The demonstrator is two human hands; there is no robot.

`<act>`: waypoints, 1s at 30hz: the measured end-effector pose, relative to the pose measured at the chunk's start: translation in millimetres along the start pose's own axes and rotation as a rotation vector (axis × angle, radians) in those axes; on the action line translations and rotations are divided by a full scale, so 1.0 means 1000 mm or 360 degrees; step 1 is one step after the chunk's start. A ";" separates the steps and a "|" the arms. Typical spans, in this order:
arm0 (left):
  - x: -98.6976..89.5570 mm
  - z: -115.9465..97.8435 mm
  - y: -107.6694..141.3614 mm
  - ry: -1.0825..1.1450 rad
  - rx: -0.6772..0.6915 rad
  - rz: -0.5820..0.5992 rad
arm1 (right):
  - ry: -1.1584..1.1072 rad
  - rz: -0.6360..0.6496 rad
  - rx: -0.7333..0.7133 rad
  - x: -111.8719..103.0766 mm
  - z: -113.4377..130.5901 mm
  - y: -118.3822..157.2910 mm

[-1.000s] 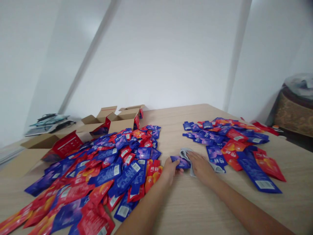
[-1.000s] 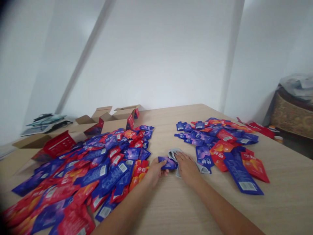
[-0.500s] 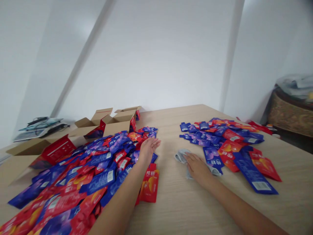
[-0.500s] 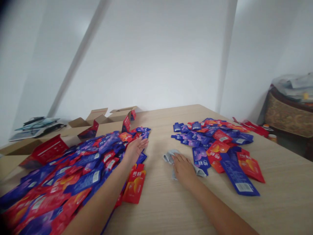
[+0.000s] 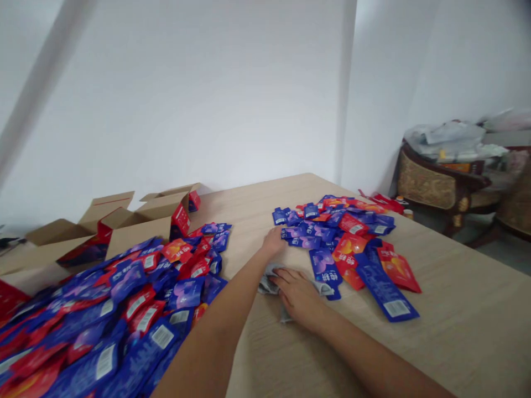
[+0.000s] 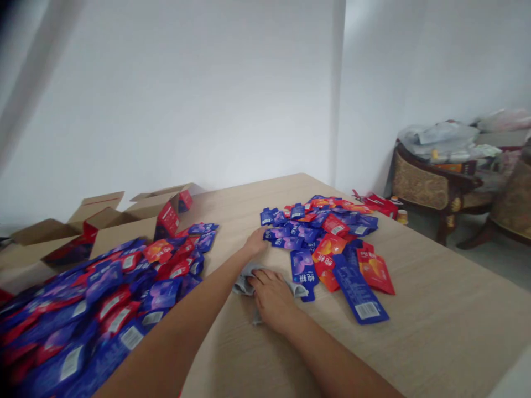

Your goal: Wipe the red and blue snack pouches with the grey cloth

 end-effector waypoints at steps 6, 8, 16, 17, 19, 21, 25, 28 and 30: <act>0.001 0.004 0.000 -0.0353 0.0007 0.0061 | 0.0104 -0.0103 0.0467 -0.007 -0.038 -0.007; -0.007 0.009 0.012 -0.0392 -0.0030 0.0033 | 0.0144 -0.0128 0.0589 -0.007 -0.047 -0.007; -0.035 0.021 0.097 -0.0158 -0.0217 -0.0197 | 0.0147 -0.0230 0.0659 -0.004 -0.061 -0.003; -0.033 0.022 0.110 -0.0092 -0.0245 -0.0191 | 0.0088 -0.0278 0.0647 -0.005 -0.064 -0.003; -0.023 0.024 0.137 0.0056 -0.0310 -0.0127 | -0.0087 -0.0446 0.0587 -0.007 -0.069 -0.002; -0.009 0.027 0.163 0.0366 -0.0393 0.0012 | -0.0281 -0.0659 0.0433 -0.008 -0.063 -0.001; 0.015 0.032 0.202 0.1025 -0.0455 0.0210 | -0.0406 -0.0616 -0.0133 0.005 -0.012 0.006; 0.019 0.032 0.213 0.1060 -0.0423 0.0117 | -0.0143 -0.0150 -0.0402 0.021 0.031 0.008; 0.018 0.031 0.213 0.1074 -0.0414 0.0103 | 0.0054 0.0039 -0.0350 0.025 0.039 0.006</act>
Point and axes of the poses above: each hand's wrist, its own y-axis away from the middle knuckle, its own x-axis out of the palm, z = x × y, the point moved 2 cm from there along -y, towards the middle knuckle, and after that the axes turned 14 degrees about z, right-handed, at the moved point
